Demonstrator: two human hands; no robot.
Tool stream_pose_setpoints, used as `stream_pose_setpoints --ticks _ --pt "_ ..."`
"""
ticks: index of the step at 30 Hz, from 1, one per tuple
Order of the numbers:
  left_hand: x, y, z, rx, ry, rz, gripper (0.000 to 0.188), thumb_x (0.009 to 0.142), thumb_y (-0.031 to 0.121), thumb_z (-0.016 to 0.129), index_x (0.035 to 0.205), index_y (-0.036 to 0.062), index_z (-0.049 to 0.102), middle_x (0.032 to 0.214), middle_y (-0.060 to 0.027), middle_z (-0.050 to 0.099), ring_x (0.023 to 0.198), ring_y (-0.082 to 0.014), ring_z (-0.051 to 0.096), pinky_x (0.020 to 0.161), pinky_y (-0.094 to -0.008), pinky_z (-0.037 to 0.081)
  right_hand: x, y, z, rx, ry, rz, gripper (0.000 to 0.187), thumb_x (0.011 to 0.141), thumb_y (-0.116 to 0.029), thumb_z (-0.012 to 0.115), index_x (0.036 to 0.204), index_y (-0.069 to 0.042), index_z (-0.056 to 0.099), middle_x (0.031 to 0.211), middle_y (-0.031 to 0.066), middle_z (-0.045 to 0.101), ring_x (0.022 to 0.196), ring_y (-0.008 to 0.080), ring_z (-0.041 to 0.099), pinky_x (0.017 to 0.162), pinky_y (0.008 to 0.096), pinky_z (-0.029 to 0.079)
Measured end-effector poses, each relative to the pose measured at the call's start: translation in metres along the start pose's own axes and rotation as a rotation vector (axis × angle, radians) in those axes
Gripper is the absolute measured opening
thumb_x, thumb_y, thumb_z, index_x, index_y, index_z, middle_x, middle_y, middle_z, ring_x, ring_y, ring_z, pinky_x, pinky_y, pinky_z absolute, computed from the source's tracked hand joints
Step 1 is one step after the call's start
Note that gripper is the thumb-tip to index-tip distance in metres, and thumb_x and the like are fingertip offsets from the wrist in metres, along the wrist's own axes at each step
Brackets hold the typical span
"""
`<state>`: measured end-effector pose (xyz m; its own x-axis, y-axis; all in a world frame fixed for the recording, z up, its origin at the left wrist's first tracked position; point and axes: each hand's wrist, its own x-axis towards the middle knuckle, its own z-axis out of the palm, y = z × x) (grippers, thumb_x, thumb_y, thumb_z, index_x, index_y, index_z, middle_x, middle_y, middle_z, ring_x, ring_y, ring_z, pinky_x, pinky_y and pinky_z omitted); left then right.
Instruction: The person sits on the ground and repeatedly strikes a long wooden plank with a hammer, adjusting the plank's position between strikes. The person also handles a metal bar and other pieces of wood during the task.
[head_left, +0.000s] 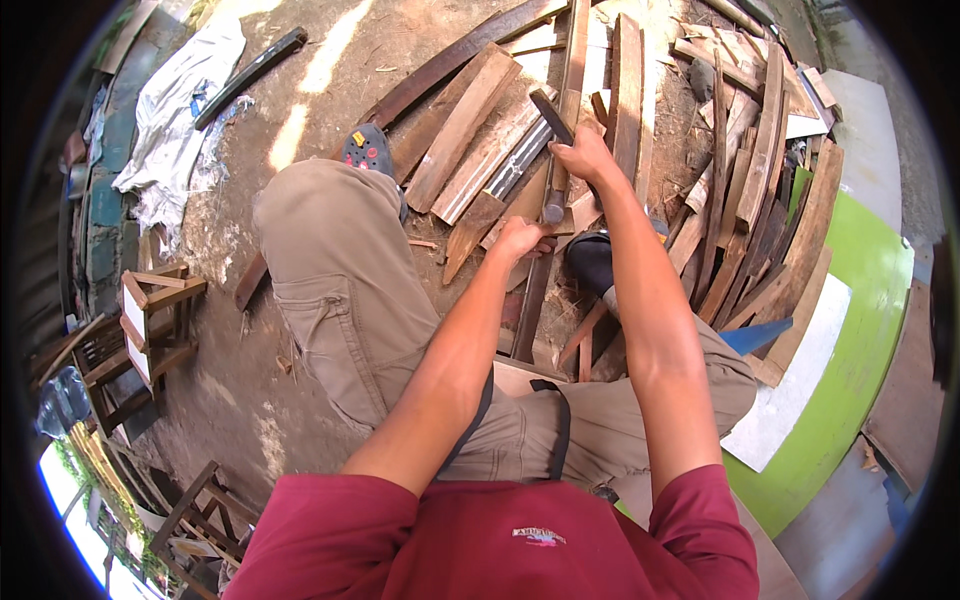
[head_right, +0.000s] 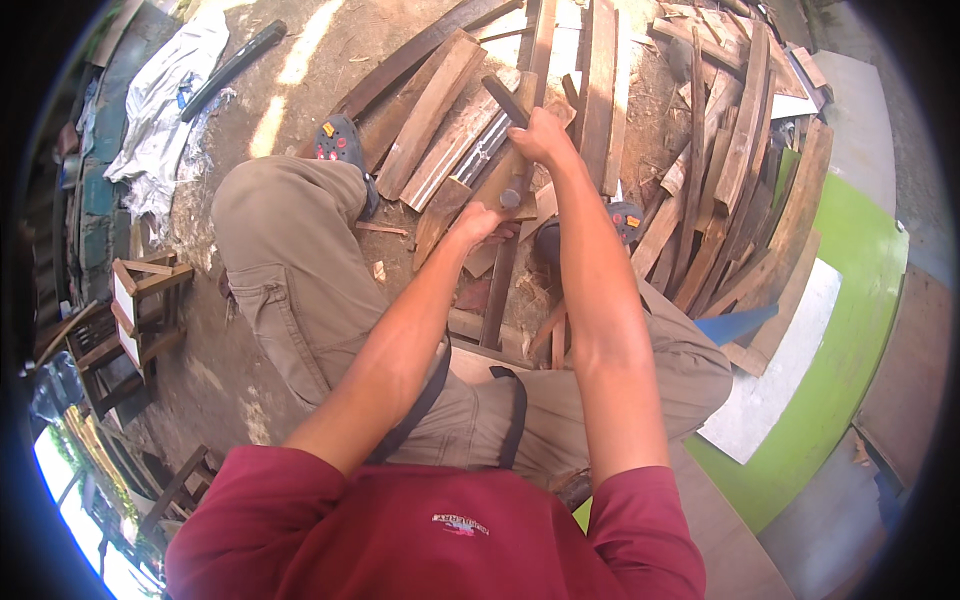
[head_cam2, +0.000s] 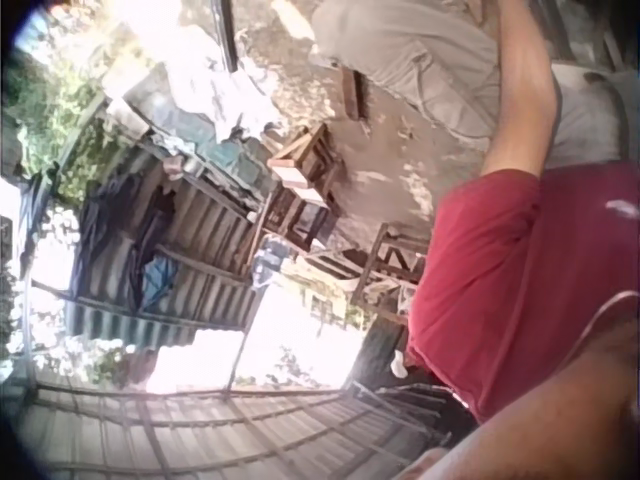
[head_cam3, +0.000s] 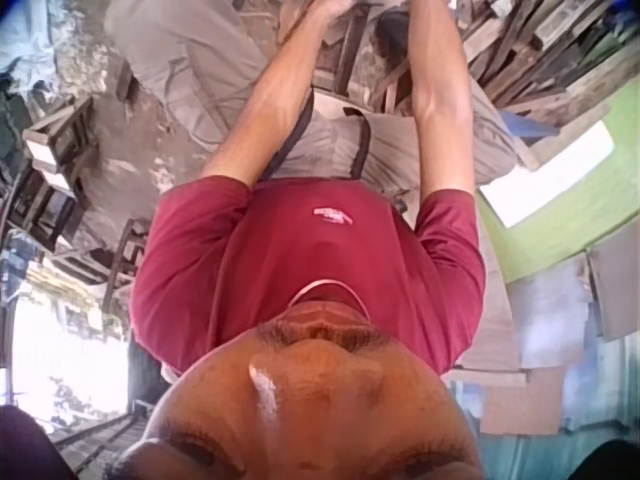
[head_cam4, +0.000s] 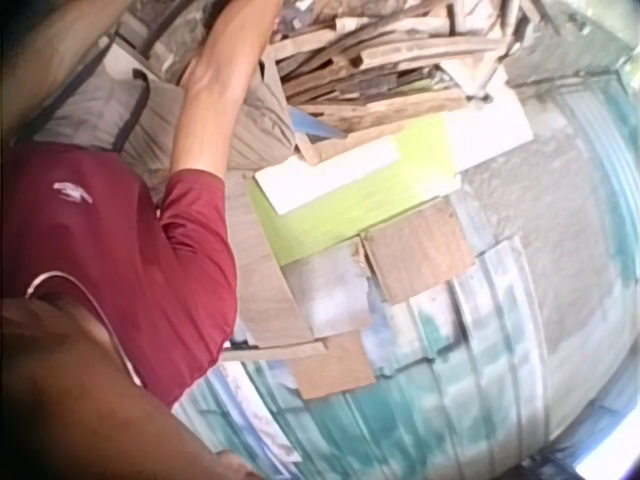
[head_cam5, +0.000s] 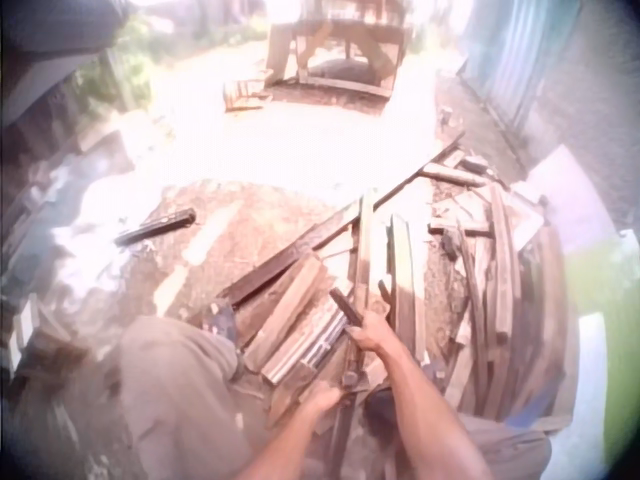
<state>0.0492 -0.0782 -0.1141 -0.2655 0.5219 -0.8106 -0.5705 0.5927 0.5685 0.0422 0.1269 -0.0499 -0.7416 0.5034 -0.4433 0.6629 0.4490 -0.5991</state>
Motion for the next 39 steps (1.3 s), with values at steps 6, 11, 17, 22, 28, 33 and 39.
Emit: stream_pose_setpoints --ticks 6,11,17,22,28,33,39 --pt "0.038 -0.034 0.013 0.146 0.034 0.116 0.026 0.090 0.026 0.074 0.097 0.0004 0.070 0.088 -0.0077 0.073 0.074 -0.0155 0.068 0.067 -0.0302 0.051 -0.017 -0.007 -0.004 -0.013 0.066 -0.140 0.046 0.080 -0.034 0.074 0.092 0.010 0.063 0.088 0.0303 0.065 0.090 0.0396 0.067 0.081 0.0437 0.051" --pt "0.050 -0.052 0.016 0.206 0.180 0.237 0.022 0.089 0.018 0.073 0.096 -0.0020 0.069 0.085 -0.0093 0.073 0.073 -0.0158 0.069 0.066 -0.0319 0.051 -0.030 -0.013 -0.012 0.051 0.074 -0.130 0.045 0.078 -0.028 0.071 0.093 0.013 0.066 0.089 0.0329 0.067 0.094 0.0413 0.069 0.082 0.0445 0.052" --pt "0.012 -0.014 0.019 0.082 0.166 0.126 0.035 0.088 0.031 0.072 0.094 -0.0034 0.071 0.079 -0.0122 0.073 0.067 -0.0183 0.067 0.065 -0.0316 0.049 0.003 0.008 -0.018 -0.002 0.003 0.003 0.051 0.079 -0.037 0.075 0.094 0.011 0.066 0.091 0.0298 0.068 0.090 0.0378 0.069 0.080 0.0426 0.052" --pt "0.011 -0.015 0.011 0.253 0.272 0.149 0.053 0.084 0.049 0.073 0.089 -0.0036 0.074 0.073 -0.0136 0.071 0.066 -0.0211 0.066 0.067 -0.0354 0.048 0.031 0.017 -0.024 -0.017 -0.054 0.015 0.054 0.078 -0.037 0.075 0.101 0.011 0.068 0.095 0.0289 0.070 0.095 0.0376 0.070 0.082 0.0414 0.054" --pt "0.010 -0.016 0.028 0.081 0.393 0.051 0.049 0.083 0.046 0.075 0.086 -0.0032 0.073 0.070 -0.0134 0.071 0.067 -0.0210 0.069 0.067 -0.0364 0.049 0.059 0.024 -0.024 -0.020 -0.179 -0.017 0.043 0.079 -0.036 0.077 0.097 0.003 0.067 0.080 0.0124 0.065 0.076 0.0218 0.059 0.073 0.0386 0.048" --pt "0.022 -0.028 0.030 0.074 0.437 0.061 0.045 0.083 0.040 0.077 0.086 -0.0047 0.072 0.070 -0.0121 0.071 0.063 -0.0189 0.069 0.061 -0.0340 0.050 0.054 0.025 -0.018 -0.002 -0.098 -0.069 0.047 0.081 -0.034 0.077 0.107 0.003 0.065 0.089 0.0144 0.068 0.084 0.0220 0.062 0.080 0.0374 0.049" --pt "0.024 -0.026 0.030 -0.021 0.398 0.099 0.034 0.087 0.029 0.072 0.093 -0.0043 0.070 0.081 -0.0128 0.073 0.064 -0.0198 0.070 0.059 -0.0332 0.052 -0.005 0.006 -0.029 0.174 0.023 -0.201 0.051 0.086 -0.025 0.076 0.125 0.002 0.057 0.106 0.0121 0.068 0.096 0.0188 0.060 0.088 0.0346 0.049"
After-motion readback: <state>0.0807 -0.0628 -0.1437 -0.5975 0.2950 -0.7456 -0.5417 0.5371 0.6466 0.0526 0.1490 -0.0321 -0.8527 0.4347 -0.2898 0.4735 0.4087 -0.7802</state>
